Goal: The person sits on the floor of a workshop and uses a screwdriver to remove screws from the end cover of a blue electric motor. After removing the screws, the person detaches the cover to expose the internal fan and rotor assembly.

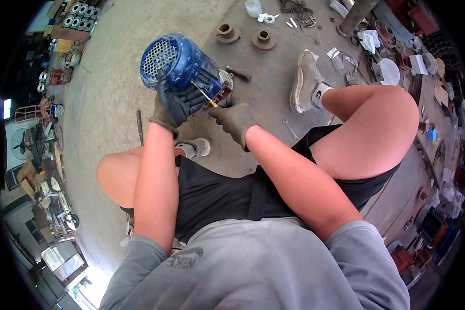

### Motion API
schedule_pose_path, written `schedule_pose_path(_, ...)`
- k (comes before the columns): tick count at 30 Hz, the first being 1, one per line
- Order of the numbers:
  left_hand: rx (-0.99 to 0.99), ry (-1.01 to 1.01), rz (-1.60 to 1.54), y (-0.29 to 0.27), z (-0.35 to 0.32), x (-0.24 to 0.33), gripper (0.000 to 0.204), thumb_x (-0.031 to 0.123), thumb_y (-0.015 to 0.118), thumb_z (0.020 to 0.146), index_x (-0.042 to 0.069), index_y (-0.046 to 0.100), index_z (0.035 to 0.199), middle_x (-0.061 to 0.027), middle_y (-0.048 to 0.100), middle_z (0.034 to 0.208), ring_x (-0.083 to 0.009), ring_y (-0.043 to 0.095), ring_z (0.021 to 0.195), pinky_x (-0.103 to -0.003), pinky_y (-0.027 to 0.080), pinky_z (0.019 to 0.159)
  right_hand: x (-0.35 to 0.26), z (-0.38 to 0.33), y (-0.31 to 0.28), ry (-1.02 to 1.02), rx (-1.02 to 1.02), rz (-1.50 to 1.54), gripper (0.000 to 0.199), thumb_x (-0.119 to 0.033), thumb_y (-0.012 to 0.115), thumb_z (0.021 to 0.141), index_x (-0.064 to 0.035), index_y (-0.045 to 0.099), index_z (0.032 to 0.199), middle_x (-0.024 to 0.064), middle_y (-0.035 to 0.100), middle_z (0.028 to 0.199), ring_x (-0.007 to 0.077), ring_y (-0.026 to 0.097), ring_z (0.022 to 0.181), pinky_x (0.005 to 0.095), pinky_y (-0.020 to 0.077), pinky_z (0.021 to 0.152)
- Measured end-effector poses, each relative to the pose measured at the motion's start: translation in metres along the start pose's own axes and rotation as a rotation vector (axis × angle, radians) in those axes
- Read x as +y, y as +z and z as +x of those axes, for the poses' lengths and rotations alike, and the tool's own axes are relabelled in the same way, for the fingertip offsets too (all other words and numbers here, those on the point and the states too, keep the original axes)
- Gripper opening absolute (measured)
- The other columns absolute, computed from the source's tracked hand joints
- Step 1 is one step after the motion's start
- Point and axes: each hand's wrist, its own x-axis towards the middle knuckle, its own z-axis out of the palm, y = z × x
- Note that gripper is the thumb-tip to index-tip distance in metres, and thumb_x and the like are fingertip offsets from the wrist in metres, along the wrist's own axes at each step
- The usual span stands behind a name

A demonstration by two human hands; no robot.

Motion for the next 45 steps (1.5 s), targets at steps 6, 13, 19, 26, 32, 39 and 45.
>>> schedule_pose_path(6, 0.062, 0.077, 0.061, 0.005, 0.008, -0.007, 0.142, 0.107, 0.044, 0.074, -0.008, 0.04, 0.157, -0.0314, 0.056, 0.147, -0.0498, 0.059, 0.133, -0.062, 0.048, 0.112, -0.004, 0.001, -0.002, 0.064, -0.057, 0.147, 0.034, -0.034, 0.065, 0.106, -0.0032, 0.069, 0.118, 0.0047, 0.073, 0.089, 0.0128, 0.07, 0.071, 0.0284, 0.0517, 0.058)
schedule_pose_path(13, 0.263, -0.003, 0.284, -0.006, 0.005, -0.01, 0.144, 0.114, 0.033, 0.066, -0.009, 0.06, 0.135, -0.0257, 0.074, 0.113, -0.0381, 0.076, 0.095, -0.049, 0.061, 0.091, 0.006, 0.021, -0.013, 0.252, -0.314, 0.415, 0.034, -0.034, 0.053, 0.113, -0.0044, 0.064, 0.126, 0.0049, 0.074, 0.091, 0.009, 0.067, 0.063, 0.0217, 0.0491, 0.047)
schedule_pose_path(19, 0.095, 0.212, 0.359, 0.011, 0.011, -0.052, 0.067, 0.061, 0.07, 0.096, -0.003, 0.074, 0.118, -0.0131, 0.079, 0.104, -0.0222, 0.077, 0.089, -0.033, 0.062, 0.082, 0.006, 0.035, -0.035, 0.415, -0.505, 0.729, 0.033, -0.033, 0.047, 0.115, -0.0063, 0.061, 0.127, 0.005, 0.074, 0.092, 0.0071, 0.065, 0.06, 0.0175, 0.0499, 0.041)
schedule_pose_path(26, 0.172, 0.269, -0.002, 0.008, 0.014, -0.061, 0.017, 0.012, 0.077, 0.095, -0.001, 0.08, 0.105, -0.0102, 0.08, 0.099, -0.0186, 0.077, 0.089, -0.03, 0.062, 0.081, 0.009, -0.035, 0.004, 0.049, 0.101, 0.319, 0.03, -0.023, 0.067, 0.107, -0.0037, 0.059, 0.128, 0.0077, 0.07, 0.099, 0.0151, 0.068, 0.073, 0.0258, 0.0549, 0.062)
schedule_pose_path(32, 0.47, 0.262, 0.387, 0.044, -0.031, -0.036, 0.018, 0.018, 0.079, 0.094, 0.001, 0.083, 0.099, -0.0079, 0.081, 0.095, -0.0161, 0.072, 0.077, -0.031, 0.057, 0.074, 0.032, -0.046, -0.005, -0.009, 0.104, 0.255, 0.043, -0.017, 0.07, 0.102, -0.0033, 0.051, 0.139, 0.0105, 0.068, 0.106, 0.0192, 0.067, 0.077, 0.0296, 0.0532, 0.065)
schedule_pose_path(39, 0.394, 0.303, 0.265, 0.029, 0.004, -0.055, 0.025, 0.024, 0.083, 0.093, 0.001, 0.081, 0.102, -0.0088, 0.081, 0.096, -0.0174, 0.07, 0.077, -0.035, 0.053, 0.073, 0.04, -0.048, 0.006, -0.08, 0.213, 0.161, 0.038, -0.039, 0.057, 0.11, -0.0066, 0.058, 0.13, 0.0084, 0.067, 0.094, 0.0178, 0.065, 0.069, 0.032, 0.0523, 0.061)
schedule_pose_path(45, 0.162, 0.315, 0.107, -0.005, 0.058, -0.084, 0.023, 0.025, 0.078, 0.095, 0.005, 0.08, 0.107, -0.0078, 0.081, 0.1, -0.0181, 0.077, 0.087, -0.033, 0.062, 0.077, 0.053, -0.03, -0.019, 0.26, -0.11, 0.494, 0.047, -0.052, 0.047, 0.112, -0.0088, 0.063, 0.121, 0.0016, 0.052, 0.068, 0.0156, 0.049, 0.053, 0.032, 0.0412, 0.051)
